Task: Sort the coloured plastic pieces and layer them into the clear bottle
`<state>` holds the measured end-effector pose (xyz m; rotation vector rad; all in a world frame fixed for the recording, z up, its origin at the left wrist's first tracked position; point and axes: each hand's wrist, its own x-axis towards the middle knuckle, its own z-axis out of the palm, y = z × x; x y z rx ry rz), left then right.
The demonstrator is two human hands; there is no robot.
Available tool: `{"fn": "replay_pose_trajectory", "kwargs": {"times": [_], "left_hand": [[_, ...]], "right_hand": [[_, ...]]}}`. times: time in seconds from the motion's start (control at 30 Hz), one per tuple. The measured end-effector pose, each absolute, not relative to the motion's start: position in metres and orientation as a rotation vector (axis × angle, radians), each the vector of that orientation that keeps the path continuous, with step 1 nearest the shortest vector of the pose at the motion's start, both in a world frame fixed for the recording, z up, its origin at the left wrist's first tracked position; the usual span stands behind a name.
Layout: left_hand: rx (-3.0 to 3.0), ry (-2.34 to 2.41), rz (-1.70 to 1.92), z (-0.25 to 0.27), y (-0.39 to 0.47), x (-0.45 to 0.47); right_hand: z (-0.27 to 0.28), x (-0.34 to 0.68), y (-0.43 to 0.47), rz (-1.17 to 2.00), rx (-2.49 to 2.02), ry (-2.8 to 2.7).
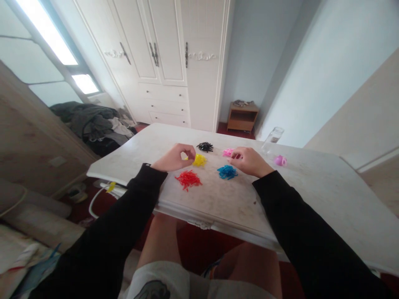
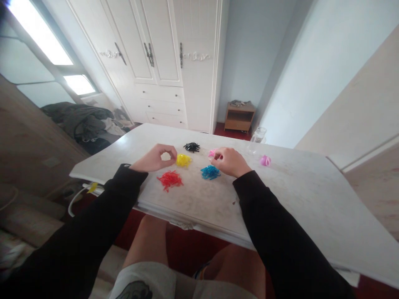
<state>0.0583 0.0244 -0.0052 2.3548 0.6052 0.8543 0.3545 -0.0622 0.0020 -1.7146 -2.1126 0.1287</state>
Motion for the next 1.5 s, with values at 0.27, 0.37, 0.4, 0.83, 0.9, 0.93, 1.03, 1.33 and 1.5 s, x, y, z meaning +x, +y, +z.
{"fn": "replay_pose_trajectory", "kwargs": {"times": [0.27, 0.37, 0.4, 0.83, 0.9, 0.93, 1.03, 1.33, 1.5], "left_hand": [[2.62, 0.534, 0.677, 0.004, -0.016, 0.035], [2.592, 0.541, 0.752, 0.008, -0.01, 0.04], [2.575, 0.549, 0.794, 0.01, -0.007, 0.043], [2.355, 0.431, 1.245, 0.013, 0.083, 0.128], [2.309, 0.445, 1.293, 0.011, 0.091, 0.136], [2.299, 0.451, 1.312, 0.009, 0.092, 0.139], [2.33, 0.427, 1.358, 0.007, 0.084, 0.14], [2.567, 0.195, 1.196, 0.007, 0.049, 0.136], [2.495, 0.295, 1.25, 0.007, 0.053, 0.131]], "right_hand": [[0.004, 0.353, -0.062, 0.051, -1.603, -2.042], [0.015, 0.37, -0.061, -0.163, -1.523, -1.768], [0.018, 0.381, -0.061, -0.253, -1.51, -1.641], [-0.004, 0.456, -0.051, -0.44, -1.8, -1.275], [0.0, 0.45, -0.054, -0.357, -1.782, -1.226], [0.003, 0.446, -0.056, -0.326, -1.749, -1.208], [0.011, 0.421, -0.06, -0.264, -1.533, -1.227], [0.001, 0.322, -0.067, 0.174, -1.148, -1.54], [0.009, 0.347, -0.072, 0.289, -1.224, -1.604]]}}
